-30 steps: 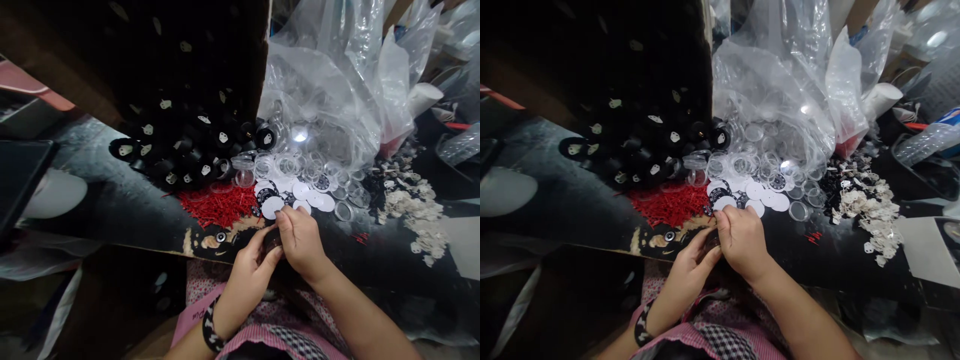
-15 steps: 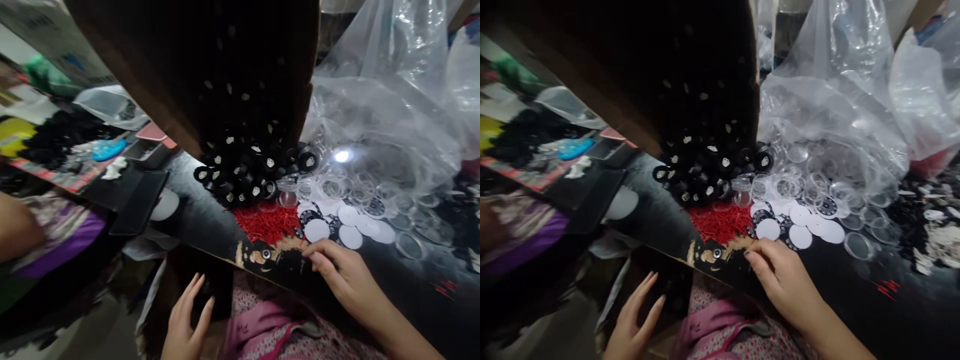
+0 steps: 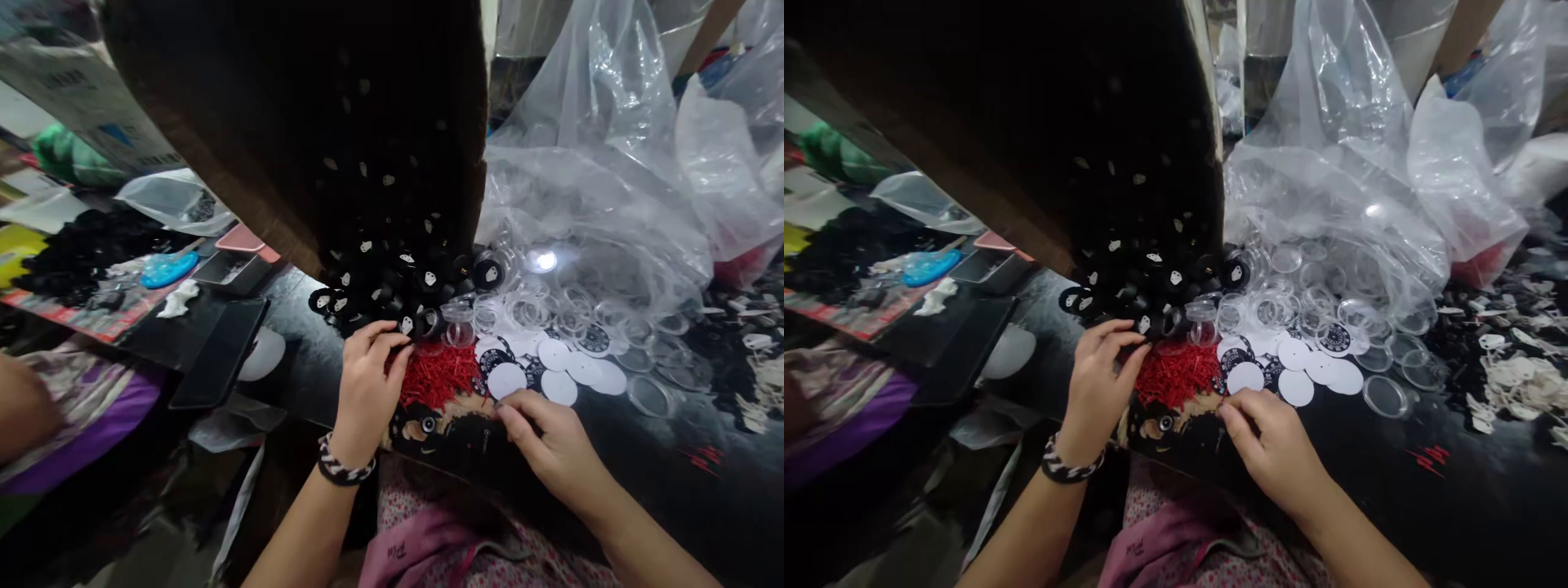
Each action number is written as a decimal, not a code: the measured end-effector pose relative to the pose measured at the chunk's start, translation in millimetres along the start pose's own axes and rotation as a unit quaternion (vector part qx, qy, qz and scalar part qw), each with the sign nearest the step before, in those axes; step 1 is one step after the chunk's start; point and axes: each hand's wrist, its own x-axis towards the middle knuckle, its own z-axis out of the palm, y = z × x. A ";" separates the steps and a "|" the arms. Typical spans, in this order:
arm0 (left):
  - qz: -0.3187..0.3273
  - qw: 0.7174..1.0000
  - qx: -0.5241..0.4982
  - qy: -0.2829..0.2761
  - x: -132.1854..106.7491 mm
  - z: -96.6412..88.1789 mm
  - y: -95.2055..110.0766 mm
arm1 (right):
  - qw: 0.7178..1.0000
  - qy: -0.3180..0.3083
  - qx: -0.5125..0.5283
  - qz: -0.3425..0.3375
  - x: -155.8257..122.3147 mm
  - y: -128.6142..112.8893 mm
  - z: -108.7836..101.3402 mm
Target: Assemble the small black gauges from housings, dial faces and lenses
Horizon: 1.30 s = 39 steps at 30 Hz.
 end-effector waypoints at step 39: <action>-0.550 0.421 -0.720 -0.047 -58.9 3.3 98.9 | 0.995 0.003 -0.092 -0.048 -0.3 -17.3 -17.2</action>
